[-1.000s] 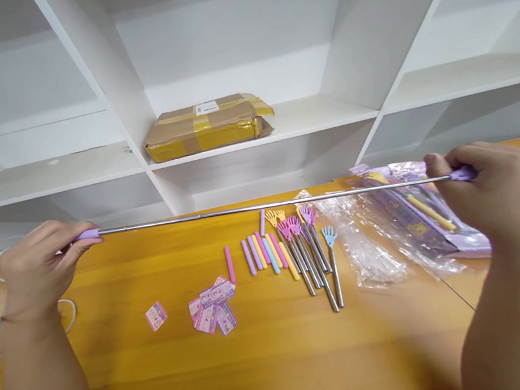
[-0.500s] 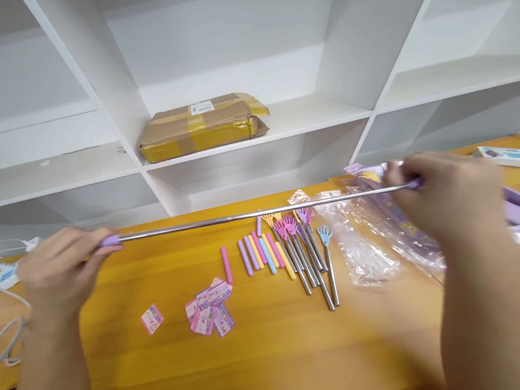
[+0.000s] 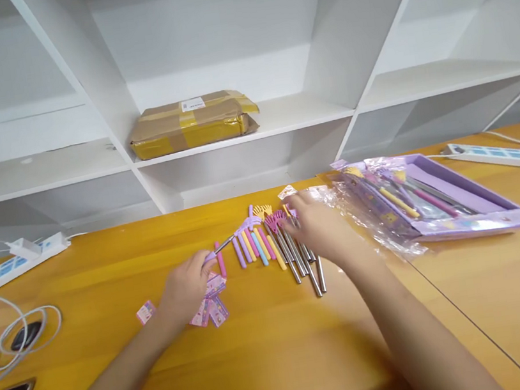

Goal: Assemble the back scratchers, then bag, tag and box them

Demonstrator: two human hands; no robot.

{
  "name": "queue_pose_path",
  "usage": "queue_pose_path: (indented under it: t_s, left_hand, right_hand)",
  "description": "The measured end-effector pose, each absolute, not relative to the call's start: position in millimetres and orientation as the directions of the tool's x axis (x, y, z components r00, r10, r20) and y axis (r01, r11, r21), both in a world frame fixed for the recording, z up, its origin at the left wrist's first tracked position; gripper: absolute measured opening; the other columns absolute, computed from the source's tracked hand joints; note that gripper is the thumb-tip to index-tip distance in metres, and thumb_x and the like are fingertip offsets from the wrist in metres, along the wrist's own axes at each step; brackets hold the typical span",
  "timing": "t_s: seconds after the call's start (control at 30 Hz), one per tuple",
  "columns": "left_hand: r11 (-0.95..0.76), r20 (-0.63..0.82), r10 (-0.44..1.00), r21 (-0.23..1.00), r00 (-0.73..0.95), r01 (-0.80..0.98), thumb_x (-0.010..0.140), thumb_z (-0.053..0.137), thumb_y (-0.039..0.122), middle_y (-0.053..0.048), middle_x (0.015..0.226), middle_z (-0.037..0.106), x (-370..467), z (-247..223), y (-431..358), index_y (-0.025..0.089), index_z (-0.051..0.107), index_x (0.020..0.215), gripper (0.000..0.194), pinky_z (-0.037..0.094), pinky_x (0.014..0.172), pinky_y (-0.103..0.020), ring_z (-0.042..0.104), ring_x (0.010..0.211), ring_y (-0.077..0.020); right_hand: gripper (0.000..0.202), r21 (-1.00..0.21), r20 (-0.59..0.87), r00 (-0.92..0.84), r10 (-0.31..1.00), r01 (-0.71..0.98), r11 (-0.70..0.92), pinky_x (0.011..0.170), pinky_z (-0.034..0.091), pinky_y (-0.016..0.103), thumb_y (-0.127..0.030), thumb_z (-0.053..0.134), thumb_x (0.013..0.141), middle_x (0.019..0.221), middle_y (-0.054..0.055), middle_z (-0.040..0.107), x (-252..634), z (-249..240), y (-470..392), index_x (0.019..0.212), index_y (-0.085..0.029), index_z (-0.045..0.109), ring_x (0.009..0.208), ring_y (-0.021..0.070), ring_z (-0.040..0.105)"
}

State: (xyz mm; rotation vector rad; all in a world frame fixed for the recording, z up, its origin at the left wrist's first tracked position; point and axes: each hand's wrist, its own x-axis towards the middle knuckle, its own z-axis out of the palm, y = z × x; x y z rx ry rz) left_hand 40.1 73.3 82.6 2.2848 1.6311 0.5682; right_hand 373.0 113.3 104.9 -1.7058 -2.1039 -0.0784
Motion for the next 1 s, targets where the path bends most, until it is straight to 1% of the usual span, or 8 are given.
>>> queue_pose_path:
  t_s: [0.13,0.27,0.43,0.57,0.67,0.73,0.9,1.0]
  left_hand:
    - [-0.139,-0.124,0.954,0.620,0.272,0.772,0.112,0.037,0.039,0.001,0.082,0.067,65,67,51,0.026,0.060,0.103,0.028,0.035,0.061,-0.028,0.063,0.069,-0.0174]
    - [-0.195,-0.093,0.918,0.741,0.386,0.643,0.112,0.036,0.044,0.000,0.082,0.065,83,44,23,0.025,0.057,0.101,0.030,0.036,0.064,-0.030,0.062,0.073,-0.0190]
    - [-0.296,-0.045,0.843,0.794,0.536,0.531,0.111,0.039,0.047,-0.001,0.086,0.067,84,16,10,0.025,0.059,0.111,0.030,0.039,0.067,-0.031,0.062,0.075,-0.0194]
    - [-0.228,-0.128,0.821,0.819,0.556,0.527,0.112,0.038,0.049,0.002,0.078,0.059,81,11,15,0.024,0.057,0.113,0.031,0.035,0.064,-0.030,0.055,0.070,-0.0171]
    - [-0.171,-0.146,0.809,0.868,0.569,0.466,0.113,0.034,0.051,0.004,0.077,0.054,82,12,20,0.024,0.052,0.119,0.034,0.037,0.066,-0.029,0.052,0.069,-0.0153]
    - [-0.176,-0.107,0.811,0.893,0.575,0.415,0.114,0.032,0.052,0.004,0.077,0.053,83,11,22,0.023,0.050,0.123,0.035,0.039,0.069,-0.030,0.052,0.070,-0.0150]
    - [-0.201,-0.045,0.815,0.914,0.577,0.354,0.115,0.033,0.049,0.003,0.081,0.055,84,3,21,0.023,0.048,0.136,0.037,0.042,0.073,-0.031,0.054,0.074,-0.0157]
    - [-0.221,-0.008,0.825,0.916,0.565,0.335,0.115,0.033,0.046,0.000,0.090,0.061,83,1,21,0.026,0.039,0.153,0.043,0.046,0.078,-0.033,0.058,0.080,-0.0168]
  right_hand:
    - [0.051,0.030,0.379,0.100,0.920,0.992,-0.120,0.087,0.050,0.044,-0.049,0.049,0.105,0.122,0.025,0.064,434,45,108,0.131,-0.007,0.061,0.108,0.0384,0.063]
    - [0.059,0.077,0.274,0.149,0.950,0.981,-0.176,0.096,0.048,0.047,-0.056,0.050,0.104,0.118,0.028,0.064,465,-4,88,0.128,-0.003,0.061,0.113,0.0403,0.060]
    - [0.048,-0.056,0.268,0.204,0.941,0.979,-0.196,0.097,0.048,0.043,-0.049,0.055,0.100,0.123,0.022,0.066,476,-7,83,0.126,-0.010,0.065,0.113,0.0353,0.062]
    - [0.053,-0.190,0.264,0.279,0.923,0.954,-0.233,0.092,0.049,0.041,-0.050,0.063,0.092,0.119,0.020,0.068,481,0,83,0.127,-0.011,0.063,0.111,0.0346,0.062]
    - [0.062,-0.326,0.227,0.376,0.898,0.899,-0.294,0.083,0.047,0.039,-0.047,0.063,0.089,0.107,0.016,0.070,484,7,81,0.138,-0.010,0.058,0.099,0.0314,0.064]
    - [0.058,-0.427,0.208,0.414,0.886,0.854,-0.298,0.078,0.046,0.037,-0.043,0.058,0.091,0.094,0.010,0.070,485,13,79,0.141,-0.013,0.057,0.088,0.0280,0.065]
    - [0.034,-0.560,0.364,0.441,0.820,0.807,-0.186,0.084,0.047,0.039,-0.044,0.051,0.098,0.086,0.008,0.070,482,32,74,0.107,-0.019,0.073,0.085,0.0256,0.065]
    - [0.037,-0.725,0.392,0.542,0.743,0.679,-0.113,0.072,0.050,0.035,-0.050,0.055,0.101,0.077,0.005,0.066,468,45,70,0.111,-0.019,0.071,0.072,0.0219,0.065]
